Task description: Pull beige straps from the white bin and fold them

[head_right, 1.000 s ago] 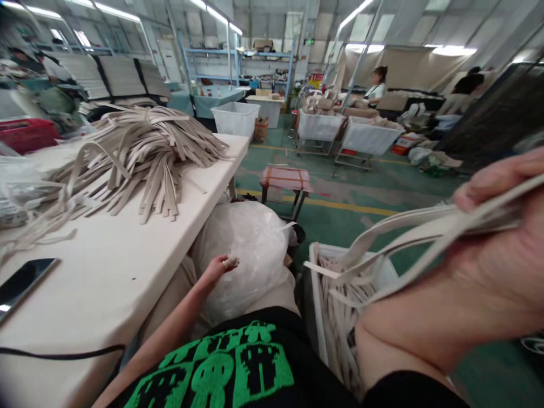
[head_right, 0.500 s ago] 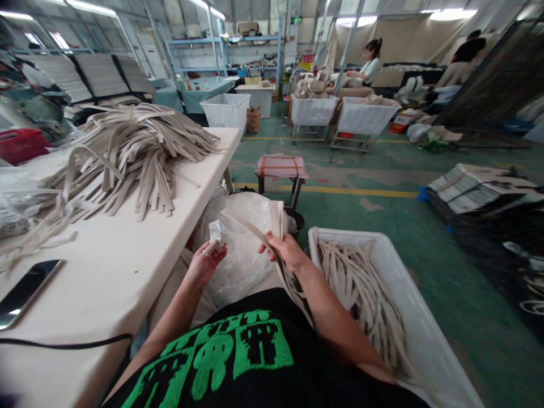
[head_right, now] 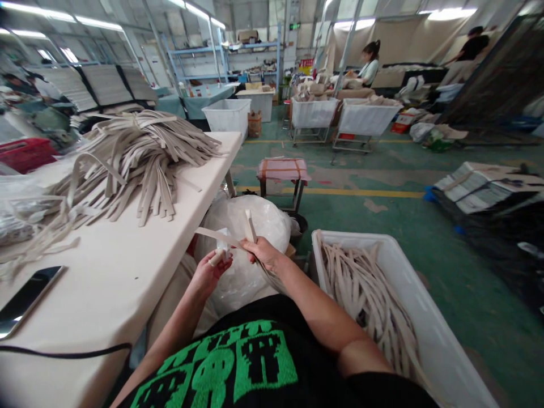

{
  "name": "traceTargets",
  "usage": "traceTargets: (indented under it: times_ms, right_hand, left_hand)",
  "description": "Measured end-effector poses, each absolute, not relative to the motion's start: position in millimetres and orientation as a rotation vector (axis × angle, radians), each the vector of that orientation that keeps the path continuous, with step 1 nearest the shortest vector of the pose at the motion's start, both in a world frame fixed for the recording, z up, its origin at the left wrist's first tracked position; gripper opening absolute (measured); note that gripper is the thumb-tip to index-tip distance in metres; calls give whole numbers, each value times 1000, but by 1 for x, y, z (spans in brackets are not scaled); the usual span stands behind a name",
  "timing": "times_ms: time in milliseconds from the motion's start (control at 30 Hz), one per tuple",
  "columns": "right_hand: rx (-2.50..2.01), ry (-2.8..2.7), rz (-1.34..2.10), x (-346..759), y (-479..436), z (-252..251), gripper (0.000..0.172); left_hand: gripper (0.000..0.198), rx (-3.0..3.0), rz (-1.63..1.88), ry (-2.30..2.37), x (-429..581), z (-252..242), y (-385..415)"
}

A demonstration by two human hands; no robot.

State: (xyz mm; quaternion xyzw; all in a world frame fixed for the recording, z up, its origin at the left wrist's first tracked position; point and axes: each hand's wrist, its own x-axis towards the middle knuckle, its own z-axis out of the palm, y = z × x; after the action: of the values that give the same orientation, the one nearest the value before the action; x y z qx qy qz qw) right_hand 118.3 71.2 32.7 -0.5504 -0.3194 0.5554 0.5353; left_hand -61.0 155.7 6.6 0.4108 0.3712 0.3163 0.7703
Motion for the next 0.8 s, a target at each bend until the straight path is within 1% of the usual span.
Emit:
traceTargets:
  times_ms: [100,267,400,533,633,800]
  right_hand:
    - [-1329,-724,1365,115,81,37,27]
    - [-1386,-709,1277,111,96,51,20]
    - [-1395,-782,1143,111,105,62,24]
    - [-1379,-870,1107,111,108,65,29]
    - [-1389,-923,1118,109,109,64,32]
    - [-1430,-978,1142,104,110,61,29]
  left_hand:
    - [61,973,653,805,-60,3,151]
    - [39,1147,586,776,-62,3,145]
    - [23,1255,549,757,-61,4,144]
    - [11,1314,520,761,-61,4,143]
    - [9,1320,483,768,-62,5,143]
    - [16,1240,451,776,-64,7,141]
